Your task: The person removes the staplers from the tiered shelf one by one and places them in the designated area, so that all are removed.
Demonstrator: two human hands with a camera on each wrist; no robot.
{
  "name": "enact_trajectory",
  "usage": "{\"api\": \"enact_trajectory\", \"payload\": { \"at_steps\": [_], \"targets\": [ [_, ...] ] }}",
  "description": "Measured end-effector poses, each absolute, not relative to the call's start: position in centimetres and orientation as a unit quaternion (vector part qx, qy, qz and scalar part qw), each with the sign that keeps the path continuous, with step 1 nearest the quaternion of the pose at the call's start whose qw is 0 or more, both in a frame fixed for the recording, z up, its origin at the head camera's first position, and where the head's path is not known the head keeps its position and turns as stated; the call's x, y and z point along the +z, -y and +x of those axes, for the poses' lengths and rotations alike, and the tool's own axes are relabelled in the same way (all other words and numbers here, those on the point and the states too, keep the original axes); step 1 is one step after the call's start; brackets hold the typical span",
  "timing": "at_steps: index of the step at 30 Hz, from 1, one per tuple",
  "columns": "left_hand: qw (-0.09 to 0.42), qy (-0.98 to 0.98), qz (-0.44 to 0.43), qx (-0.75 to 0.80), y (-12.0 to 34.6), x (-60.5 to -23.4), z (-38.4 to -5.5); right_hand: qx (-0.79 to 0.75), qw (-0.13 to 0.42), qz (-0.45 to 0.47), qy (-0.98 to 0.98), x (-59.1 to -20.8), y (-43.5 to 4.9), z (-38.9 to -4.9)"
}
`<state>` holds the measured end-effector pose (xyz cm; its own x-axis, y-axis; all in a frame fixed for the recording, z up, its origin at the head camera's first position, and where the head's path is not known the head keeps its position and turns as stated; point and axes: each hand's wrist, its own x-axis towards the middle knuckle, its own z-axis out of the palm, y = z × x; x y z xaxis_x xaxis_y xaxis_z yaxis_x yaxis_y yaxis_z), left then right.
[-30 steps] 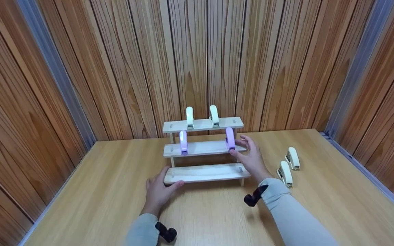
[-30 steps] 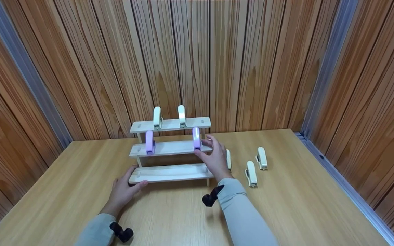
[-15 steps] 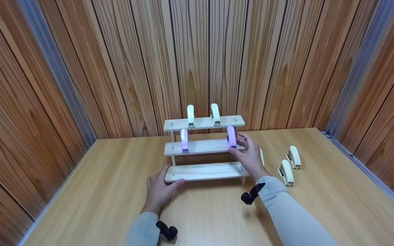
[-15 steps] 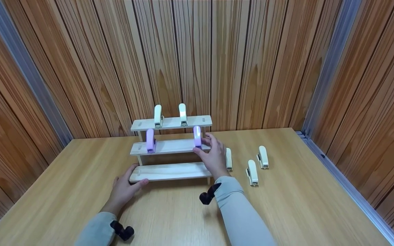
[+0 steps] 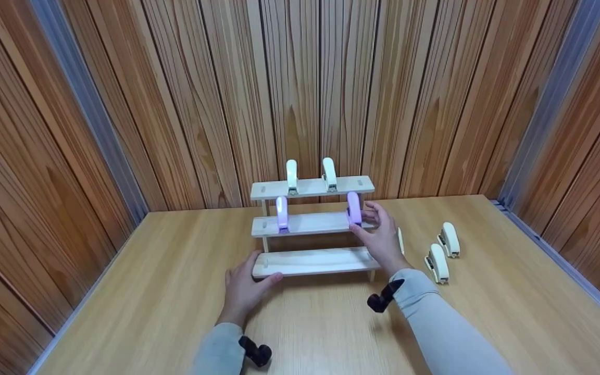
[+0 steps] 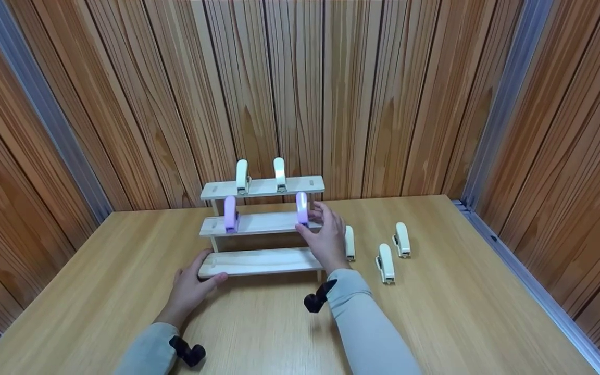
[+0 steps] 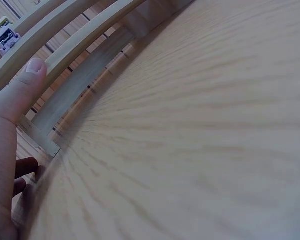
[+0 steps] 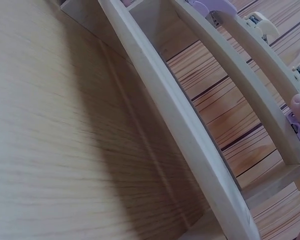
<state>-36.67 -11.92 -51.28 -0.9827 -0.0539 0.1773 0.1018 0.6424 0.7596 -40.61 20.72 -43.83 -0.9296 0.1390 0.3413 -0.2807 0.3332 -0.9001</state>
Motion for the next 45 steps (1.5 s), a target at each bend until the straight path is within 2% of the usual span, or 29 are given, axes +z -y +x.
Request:
{"api": "enact_trajectory", "payload": {
  "at_steps": [7,26,36,45],
  "targets": [
    [0.092,0.9,-0.013,-0.427,11.8,-51.3,-36.7,0.578,0.201,0.052,0.789,-44.1,-21.0,-40.0],
    [0.088,0.901,-0.015,-0.425,11.9,-51.4,-36.6,0.57,0.176,0.046,0.801,-44.3,-23.9,-37.2],
    [0.103,0.904,-0.022,-0.415,12.0,-51.2,-36.8,0.568,0.178,0.049,0.802,-44.6,-25.7,-35.8],
    [0.092,0.905,-0.019,-0.414,11.9,-51.3,-36.7,0.59,0.2,0.057,0.78,-45.1,-26.4,-34.7]
  ]
}}
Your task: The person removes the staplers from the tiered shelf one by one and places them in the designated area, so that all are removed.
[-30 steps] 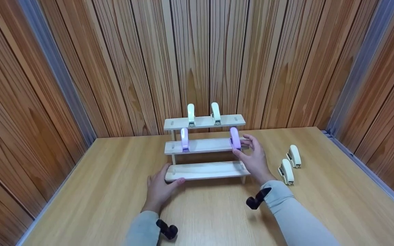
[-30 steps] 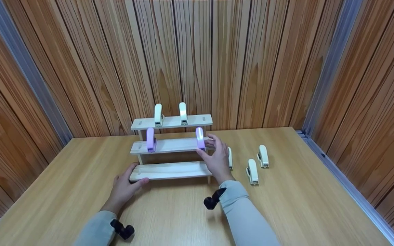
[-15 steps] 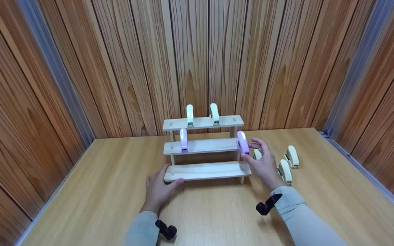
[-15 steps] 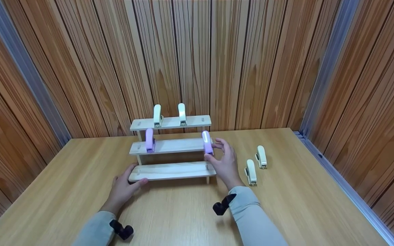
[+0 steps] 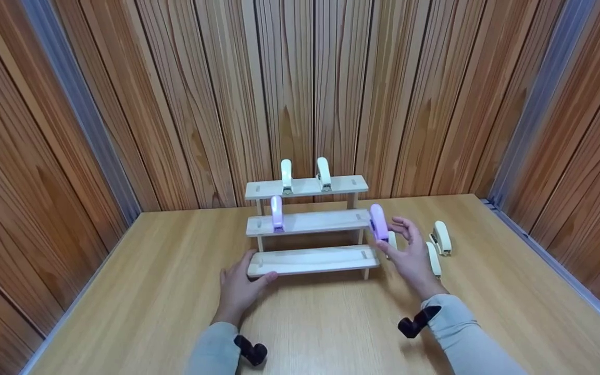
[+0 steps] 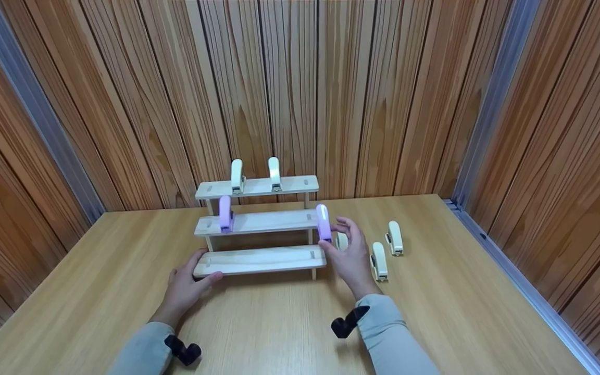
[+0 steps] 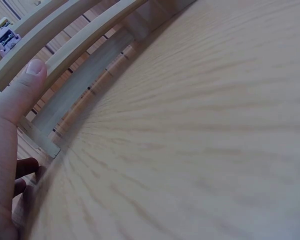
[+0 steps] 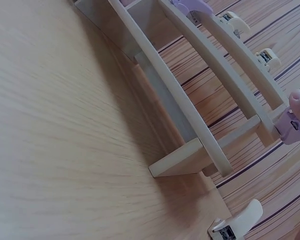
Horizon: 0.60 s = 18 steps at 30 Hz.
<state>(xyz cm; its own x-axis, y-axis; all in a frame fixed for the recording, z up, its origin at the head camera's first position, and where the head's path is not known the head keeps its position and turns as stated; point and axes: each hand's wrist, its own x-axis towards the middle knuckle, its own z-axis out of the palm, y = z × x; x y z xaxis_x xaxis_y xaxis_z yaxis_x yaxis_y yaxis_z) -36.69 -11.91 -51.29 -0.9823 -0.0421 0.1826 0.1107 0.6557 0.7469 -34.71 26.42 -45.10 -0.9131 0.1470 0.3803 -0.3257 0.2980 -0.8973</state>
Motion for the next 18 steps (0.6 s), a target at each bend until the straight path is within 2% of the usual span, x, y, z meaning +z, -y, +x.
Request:
{"api": "enact_trajectory", "payload": {
  "at_steps": [10,18],
  "targets": [
    [0.091,0.904,-0.019,-0.417,11.9,-51.3,-36.7,0.581,0.243,0.05,0.775,-45.5,-27.4,-33.8],
    [0.087,0.901,-0.016,-0.424,11.8,-51.1,-36.6,0.586,0.242,0.039,0.773,-46.3,-28.1,-32.7]
  ]
}}
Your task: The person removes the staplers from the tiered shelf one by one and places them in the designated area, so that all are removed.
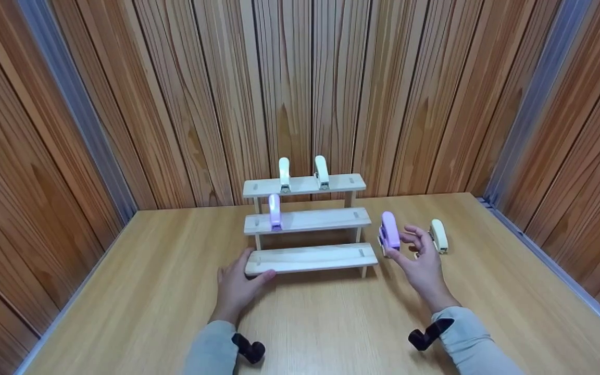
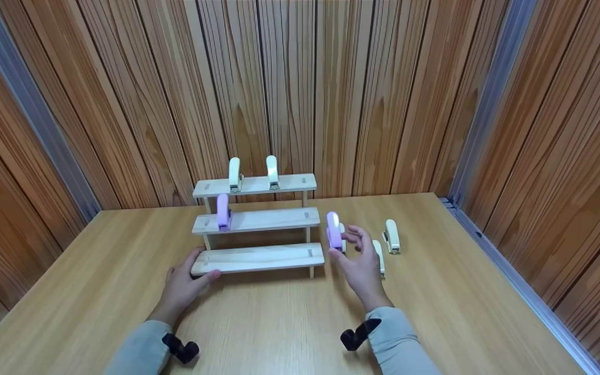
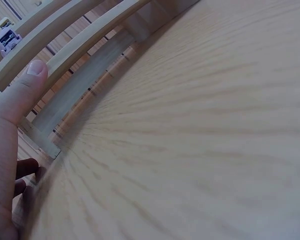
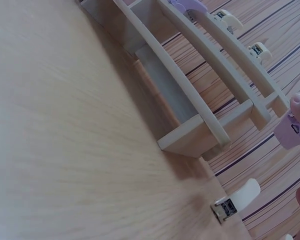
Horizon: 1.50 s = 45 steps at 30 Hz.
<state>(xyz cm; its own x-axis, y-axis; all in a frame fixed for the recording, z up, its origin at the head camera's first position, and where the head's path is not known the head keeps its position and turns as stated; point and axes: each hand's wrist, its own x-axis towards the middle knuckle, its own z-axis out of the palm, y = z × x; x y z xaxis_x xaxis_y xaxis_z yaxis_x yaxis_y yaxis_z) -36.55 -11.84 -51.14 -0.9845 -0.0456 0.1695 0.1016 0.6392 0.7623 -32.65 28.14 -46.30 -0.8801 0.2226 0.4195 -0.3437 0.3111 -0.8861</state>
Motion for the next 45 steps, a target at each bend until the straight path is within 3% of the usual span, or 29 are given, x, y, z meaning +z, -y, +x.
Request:
{"api": "enact_trajectory", "payload": {
  "at_steps": [32,45],
  "targets": [
    [0.102,0.902,-0.035,-0.417,12.0,-51.1,-36.8,0.562,0.185,-0.009,0.806,-49.2,-28.3,-31.3],
    [0.086,0.901,-0.026,-0.424,12.0,-51.2,-36.5,0.559,0.135,-0.028,0.817,-49.5,-28.5,-31.3]
  ]
}}
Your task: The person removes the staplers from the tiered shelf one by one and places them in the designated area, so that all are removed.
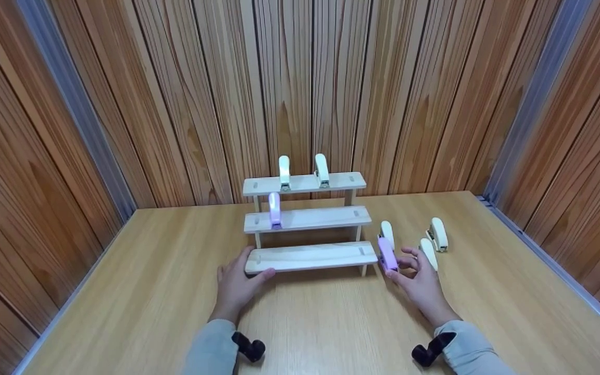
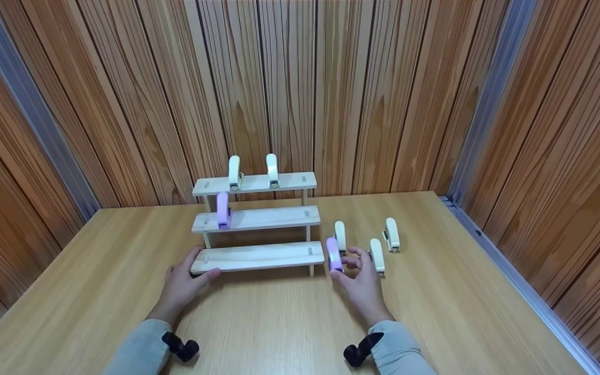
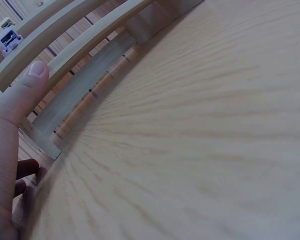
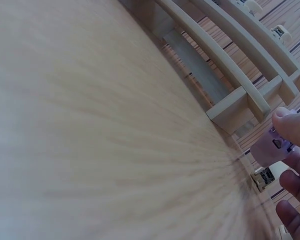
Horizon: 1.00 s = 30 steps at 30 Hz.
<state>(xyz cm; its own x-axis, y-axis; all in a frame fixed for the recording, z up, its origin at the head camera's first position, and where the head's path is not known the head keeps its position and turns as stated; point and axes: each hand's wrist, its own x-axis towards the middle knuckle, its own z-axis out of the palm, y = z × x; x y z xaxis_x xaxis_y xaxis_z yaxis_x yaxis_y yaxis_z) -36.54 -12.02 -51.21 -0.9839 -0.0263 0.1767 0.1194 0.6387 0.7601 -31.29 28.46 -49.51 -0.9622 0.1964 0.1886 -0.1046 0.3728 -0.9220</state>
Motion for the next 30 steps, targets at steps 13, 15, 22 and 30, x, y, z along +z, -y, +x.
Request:
{"api": "enact_trajectory", "payload": {
  "at_steps": [13,15,22,30],
  "targets": [
    [0.1,0.903,-0.035,-0.417,12.04,-51.27,-36.7,0.546,0.12,-0.026,0.829,-50.02,-28.6,-31.37],
    [0.1,0.903,-0.035,-0.417,12.04,-51.31,-36.74,0.542,0.122,-0.023,0.831,-50.12,-28.62,-31.38],
    [0.095,0.903,-0.033,-0.419,11.97,-51.38,-36.76,0.542,0.117,-0.013,0.832,-50.33,-28.66,-31.42],
    [0.095,0.902,-0.029,-0.42,12.02,-51.18,-36.6,0.531,0.11,-0.003,0.84,-50.39,-28.58,-31.38]
  ]
}}
